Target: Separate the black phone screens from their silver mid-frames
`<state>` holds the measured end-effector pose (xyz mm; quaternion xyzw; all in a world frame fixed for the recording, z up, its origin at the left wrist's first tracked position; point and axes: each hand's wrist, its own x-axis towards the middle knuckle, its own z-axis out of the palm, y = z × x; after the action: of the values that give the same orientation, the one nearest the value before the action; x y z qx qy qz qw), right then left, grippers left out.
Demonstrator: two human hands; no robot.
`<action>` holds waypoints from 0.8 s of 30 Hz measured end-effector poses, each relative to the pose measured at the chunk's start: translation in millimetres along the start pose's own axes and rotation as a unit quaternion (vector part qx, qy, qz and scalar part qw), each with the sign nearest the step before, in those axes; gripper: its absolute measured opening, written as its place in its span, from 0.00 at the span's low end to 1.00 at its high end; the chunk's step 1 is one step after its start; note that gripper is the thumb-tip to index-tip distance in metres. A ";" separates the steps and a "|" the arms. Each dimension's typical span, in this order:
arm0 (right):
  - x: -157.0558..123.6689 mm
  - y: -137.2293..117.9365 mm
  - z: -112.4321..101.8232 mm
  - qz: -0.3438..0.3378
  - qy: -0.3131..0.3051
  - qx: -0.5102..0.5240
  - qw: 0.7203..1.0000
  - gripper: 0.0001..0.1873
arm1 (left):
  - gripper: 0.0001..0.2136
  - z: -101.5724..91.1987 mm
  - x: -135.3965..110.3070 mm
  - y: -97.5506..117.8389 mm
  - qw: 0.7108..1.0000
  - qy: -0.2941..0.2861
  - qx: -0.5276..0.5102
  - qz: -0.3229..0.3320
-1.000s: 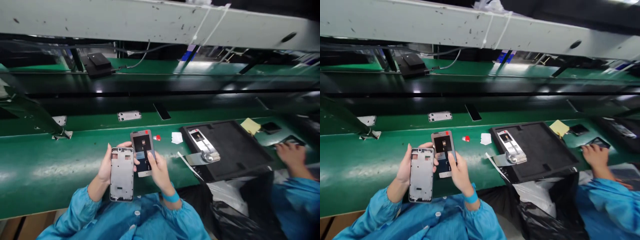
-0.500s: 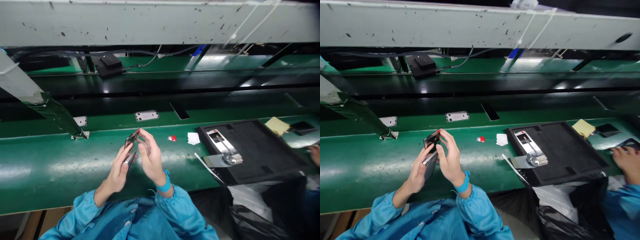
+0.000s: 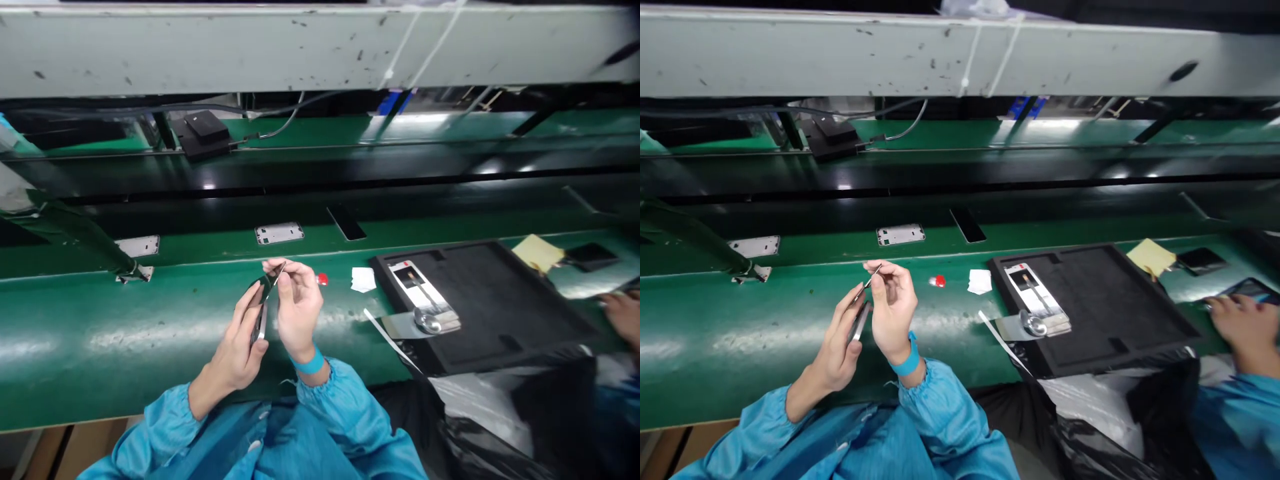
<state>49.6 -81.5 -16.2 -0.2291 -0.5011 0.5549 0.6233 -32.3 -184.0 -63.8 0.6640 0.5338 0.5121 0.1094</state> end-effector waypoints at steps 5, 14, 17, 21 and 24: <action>10.9 -2.1 -38.5 -0.016 -0.006 -0.046 0.999 0.14 | 0.30 20.2 12.7 6.1 0.997 -0.020 -0.067 -0.029; 61.0 84.1 -171.0 0.096 -0.035 -0.463 0.880 0.17 | 0.46 -10.0 78.6 8.9 0.753 0.028 -0.524 -0.396; 58.9 100.2 -179.6 0.104 -0.042 -0.494 0.862 0.17 | 0.47 -19.3 88.8 21.1 0.704 -0.017 -0.598 -0.382; 56.6 91.8 -172.3 0.093 -0.035 -0.501 0.860 0.22 | 0.44 -26.9 89.4 40.8 0.670 -0.038 -0.660 -0.338; 56.0 59.6 -156.8 0.088 -0.060 -0.453 0.885 0.30 | 0.42 -33.4 87.8 51.5 0.656 -0.048 -0.679 -0.327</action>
<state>153.2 29.2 -107.2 -0.4956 -0.7125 0.3325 0.3691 -36.5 -146.3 36.4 0.2109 0.2145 0.6304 0.7156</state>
